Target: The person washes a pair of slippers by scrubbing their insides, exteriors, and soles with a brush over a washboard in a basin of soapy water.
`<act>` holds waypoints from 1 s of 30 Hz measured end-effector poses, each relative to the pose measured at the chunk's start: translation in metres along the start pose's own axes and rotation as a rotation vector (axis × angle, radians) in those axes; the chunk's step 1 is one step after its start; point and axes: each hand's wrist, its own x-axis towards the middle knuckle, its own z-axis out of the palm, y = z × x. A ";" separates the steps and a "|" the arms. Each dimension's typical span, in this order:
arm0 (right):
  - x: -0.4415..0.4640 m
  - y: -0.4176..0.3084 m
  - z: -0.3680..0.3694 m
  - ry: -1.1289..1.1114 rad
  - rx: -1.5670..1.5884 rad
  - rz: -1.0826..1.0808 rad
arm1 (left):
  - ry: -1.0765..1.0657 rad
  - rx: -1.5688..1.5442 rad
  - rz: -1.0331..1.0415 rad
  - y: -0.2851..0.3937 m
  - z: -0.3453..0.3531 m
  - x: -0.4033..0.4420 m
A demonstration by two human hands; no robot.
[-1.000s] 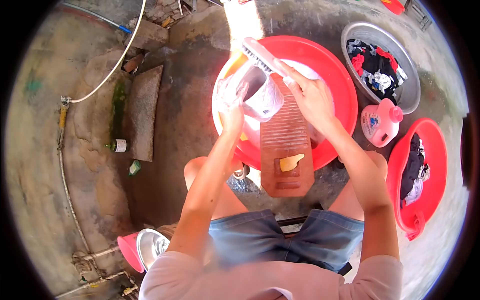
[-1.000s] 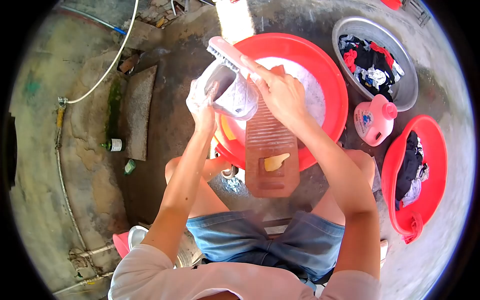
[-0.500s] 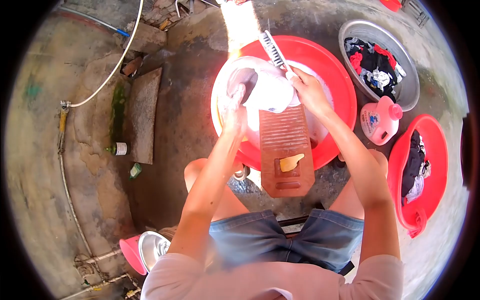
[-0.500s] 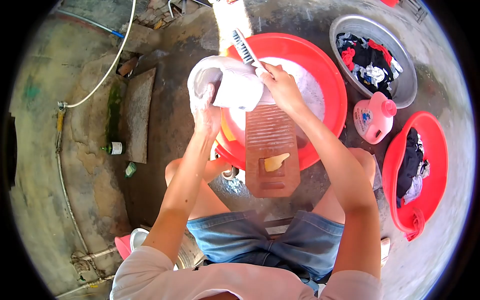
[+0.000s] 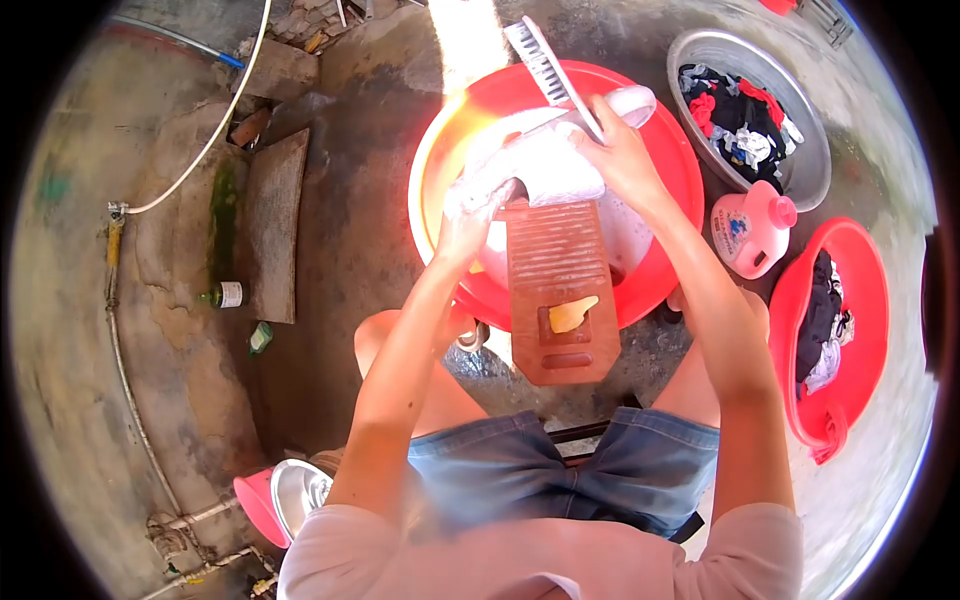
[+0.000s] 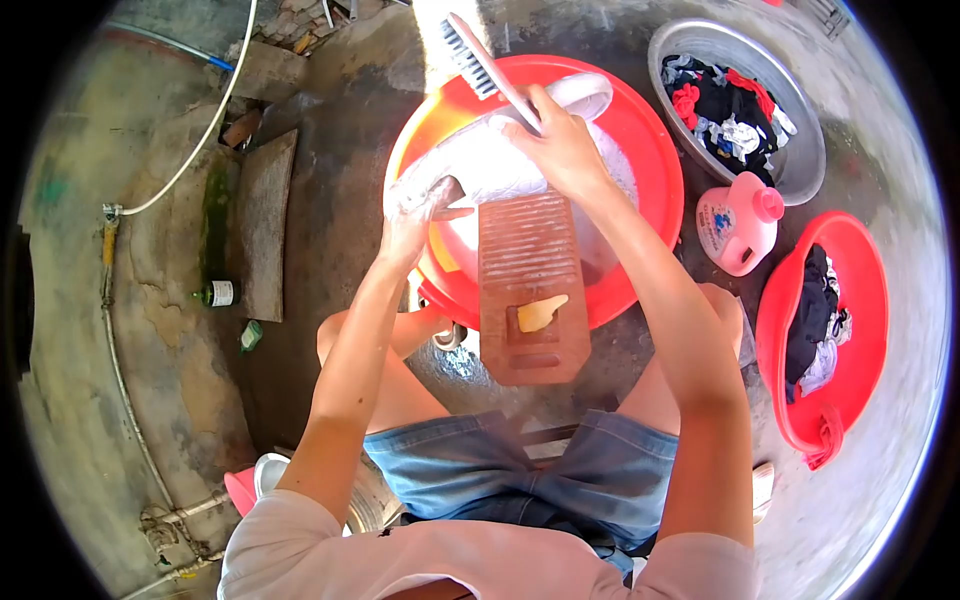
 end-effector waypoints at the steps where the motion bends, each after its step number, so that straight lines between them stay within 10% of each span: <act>1: -0.003 -0.005 0.002 0.045 -0.163 0.023 | 0.011 -0.046 0.005 -0.004 0.000 -0.001; 10: -0.063 -0.048 0.031 -0.074 -0.569 -0.439 | 0.353 0.081 -0.078 -0.003 -0.003 0.004; 23: -0.034 -0.046 0.009 -0.047 -0.519 -0.229 | 0.580 0.755 0.522 0.008 -0.001 0.007; 30: -0.034 -0.058 0.001 -0.117 -0.376 -0.113 | 0.573 0.568 0.439 0.005 -0.002 0.006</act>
